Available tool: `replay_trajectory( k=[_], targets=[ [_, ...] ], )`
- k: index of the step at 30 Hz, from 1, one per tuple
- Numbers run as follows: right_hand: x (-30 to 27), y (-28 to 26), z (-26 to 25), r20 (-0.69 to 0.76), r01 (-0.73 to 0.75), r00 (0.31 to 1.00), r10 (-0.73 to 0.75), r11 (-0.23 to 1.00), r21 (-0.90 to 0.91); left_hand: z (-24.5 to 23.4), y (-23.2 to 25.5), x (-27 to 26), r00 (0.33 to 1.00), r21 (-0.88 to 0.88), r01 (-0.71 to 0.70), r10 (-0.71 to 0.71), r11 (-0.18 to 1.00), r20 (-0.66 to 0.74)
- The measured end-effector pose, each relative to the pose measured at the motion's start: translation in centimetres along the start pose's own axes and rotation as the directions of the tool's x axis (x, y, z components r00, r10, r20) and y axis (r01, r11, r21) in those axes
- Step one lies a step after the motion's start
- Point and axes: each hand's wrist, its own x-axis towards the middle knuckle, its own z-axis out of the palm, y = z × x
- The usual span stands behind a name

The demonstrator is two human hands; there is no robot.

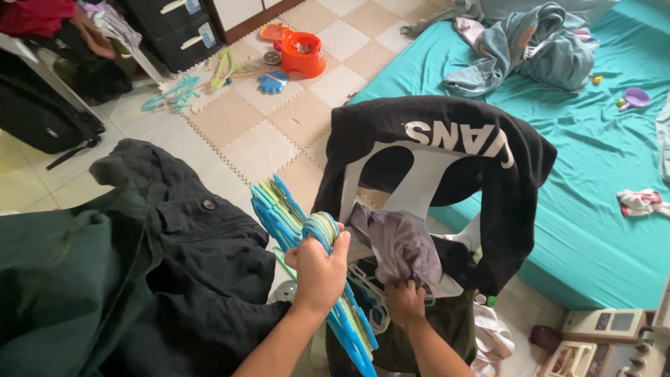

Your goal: The recorder hangs multiple items of clothing onto plastic hangers.

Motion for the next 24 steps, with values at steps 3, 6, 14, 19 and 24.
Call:
replay_trajectory(
  k=[3, 6, 14, 19, 24],
  targets=[
    [0.1, 0.9, -0.4, -0.103, 0.074, 0.993, -0.058, 0.984, 0.161, -0.2, -0.2, 0.0, 0.998, -0.025, -0.064, 0.063, 0.998, -0.032],
    [0.3, 2.7, -2.8, -0.218, 0.096, 0.976, -0.016, 0.927, 0.362, -0.4, 0.3, 0.2, 0.999, 0.002, -0.015, 0.015, 1.000, -0.046],
    [-0.6, 3.9, -17.1, -0.237, 0.070, 0.965, 0.110, 0.763, 0.643, -1.0, 4.0, 1.7, 0.981, -0.151, 0.111, -0.132, 0.982, -0.142],
    [-5.5, 3.7, -27.6, -0.278, 0.137, 0.955, 0.098, 0.688, 0.713, -1.7, 5.7, 3.5, 0.972, -0.288, 0.032, -0.098, 0.957, -0.216],
    [-10.4, 4.2, -35.7, -0.438, 0.251, 0.890, 0.128, 0.664, 0.704, -3.6, 7.9, 5.3, 0.946, 0.004, 0.124, -0.117, 0.992, -0.303]
  ],
)
